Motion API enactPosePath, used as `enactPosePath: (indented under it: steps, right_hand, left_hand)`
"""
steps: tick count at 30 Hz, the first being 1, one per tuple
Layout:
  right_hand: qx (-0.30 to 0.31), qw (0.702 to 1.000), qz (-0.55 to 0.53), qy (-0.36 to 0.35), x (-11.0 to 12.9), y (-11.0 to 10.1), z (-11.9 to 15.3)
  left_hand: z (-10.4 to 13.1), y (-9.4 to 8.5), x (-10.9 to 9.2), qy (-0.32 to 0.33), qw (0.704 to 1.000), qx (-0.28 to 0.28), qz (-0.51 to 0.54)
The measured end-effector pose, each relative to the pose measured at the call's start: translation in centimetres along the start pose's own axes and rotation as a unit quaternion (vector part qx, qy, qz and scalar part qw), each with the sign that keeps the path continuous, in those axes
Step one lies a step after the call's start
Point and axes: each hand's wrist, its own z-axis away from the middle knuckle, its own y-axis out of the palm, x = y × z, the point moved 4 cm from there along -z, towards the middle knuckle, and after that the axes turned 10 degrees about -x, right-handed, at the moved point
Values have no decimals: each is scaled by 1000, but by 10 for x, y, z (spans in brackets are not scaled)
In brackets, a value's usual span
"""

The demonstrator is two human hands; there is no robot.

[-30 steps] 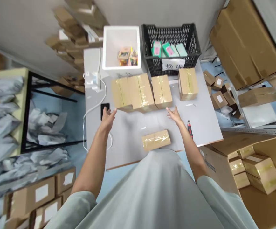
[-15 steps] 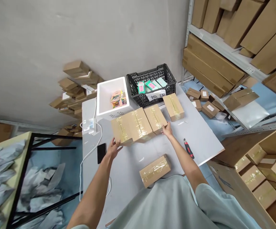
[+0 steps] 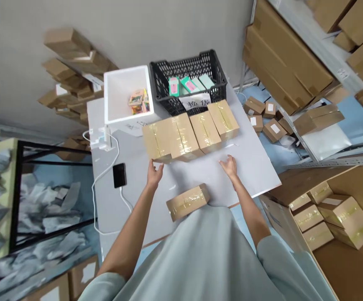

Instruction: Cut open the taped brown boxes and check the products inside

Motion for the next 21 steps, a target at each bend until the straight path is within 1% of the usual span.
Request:
enactPosePath:
  steps: [3,5,8,10,11,13,16,18,21]
  right_hand:
    - [-52,994,94,21,-53,-18,37]
    - [-60,989,130,35,-77,-23,55]
    - [-59,983,172,25,-96,-24,66]
    - [-49,980,192,3,-98,-22,63]
    - [-42,979,201,-9,-98,-19,60]
    - [-23,977,208,-32,-93,-13,54]
    - [16,986,158,-53,-80,0,53]
    - [45,992,100,-55,-69,8,63]
    - [81,994,41,-56,-51,20,88]
  left_hand:
    - [68,2,40,-50,998,-24,-15]
    - [114,2,63,-73,997,-25,-23]
    - [171,1,86,-73,996,-17,-37]
    - [198,3,91,-53,998,5,-40]
    - [207,6,92,-39,998,22,-38]
    - [219,12,90,-5,997,63,-35]
    - [222,19,86,59,991,111,-39]
    - [219,20,85,82,989,119,-44]
    - [212,16,82,114,985,116,-53]
